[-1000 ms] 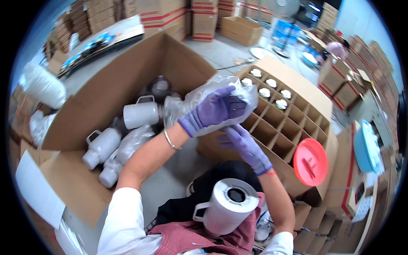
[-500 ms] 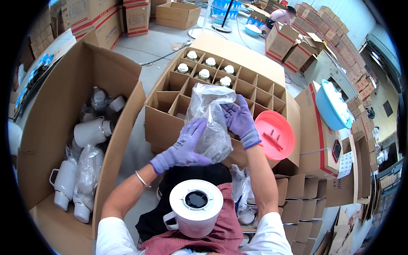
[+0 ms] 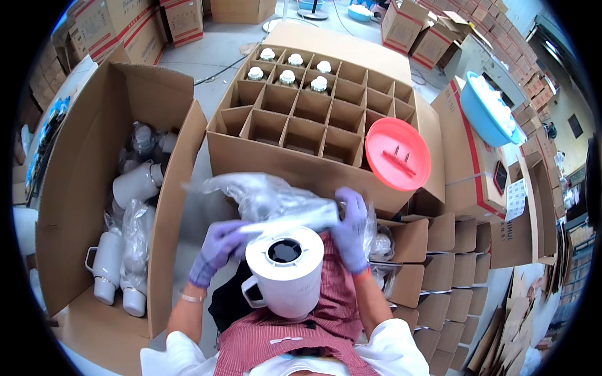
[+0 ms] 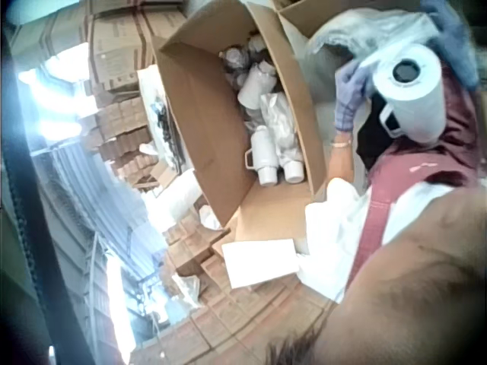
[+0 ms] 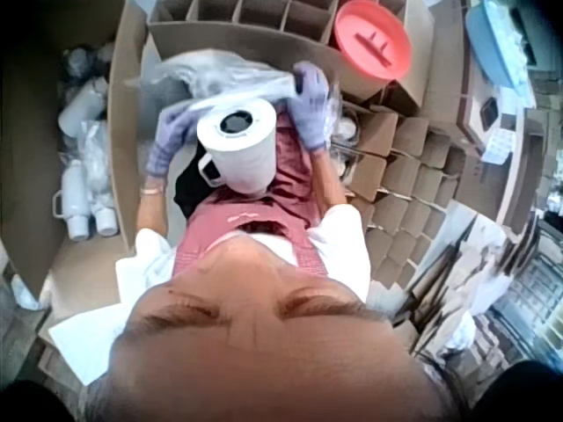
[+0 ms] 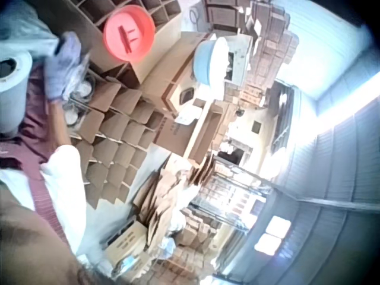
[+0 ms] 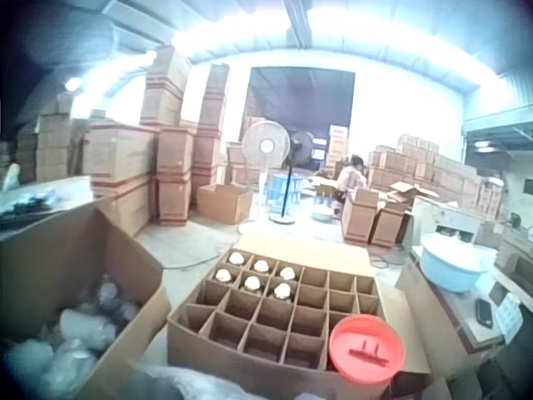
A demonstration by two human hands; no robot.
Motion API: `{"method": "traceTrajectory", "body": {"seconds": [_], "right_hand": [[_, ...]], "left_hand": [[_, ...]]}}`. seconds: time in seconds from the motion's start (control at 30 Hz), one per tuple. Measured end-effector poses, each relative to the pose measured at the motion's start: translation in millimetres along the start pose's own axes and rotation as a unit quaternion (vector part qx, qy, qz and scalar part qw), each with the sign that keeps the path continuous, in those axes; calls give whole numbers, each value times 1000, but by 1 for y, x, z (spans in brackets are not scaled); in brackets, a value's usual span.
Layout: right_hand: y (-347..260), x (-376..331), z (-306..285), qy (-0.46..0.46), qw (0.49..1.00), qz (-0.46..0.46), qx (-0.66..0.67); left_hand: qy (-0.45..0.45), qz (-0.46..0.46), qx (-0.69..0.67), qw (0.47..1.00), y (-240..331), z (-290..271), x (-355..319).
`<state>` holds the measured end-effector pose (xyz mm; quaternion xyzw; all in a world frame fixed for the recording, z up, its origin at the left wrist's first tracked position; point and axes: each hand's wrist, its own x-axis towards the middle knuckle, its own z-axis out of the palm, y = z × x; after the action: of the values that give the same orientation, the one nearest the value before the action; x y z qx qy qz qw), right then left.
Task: The person assembles white electric kettles by inserting a metal heating element into the base, screwing on the lid, and wrapping each unit in plastic. The person places the wrapped kettles into a large cardboard box and repeats the process with multiple units.
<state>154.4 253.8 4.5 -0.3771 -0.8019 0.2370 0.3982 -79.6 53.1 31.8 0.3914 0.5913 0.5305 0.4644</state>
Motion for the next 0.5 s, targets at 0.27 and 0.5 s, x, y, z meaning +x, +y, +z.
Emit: {"method": "traceTrajectory", "body": {"seconds": [0.27,0.5], "right_hand": [[-33,-205,-67,-186,965,-186,-4],[-26,-226,-99,-174,966,-189,-6]], "left_hand": [[-89,-174,-74,978,-43,-29,-158],[110,-52,38,992,-86,32,-123]]}}
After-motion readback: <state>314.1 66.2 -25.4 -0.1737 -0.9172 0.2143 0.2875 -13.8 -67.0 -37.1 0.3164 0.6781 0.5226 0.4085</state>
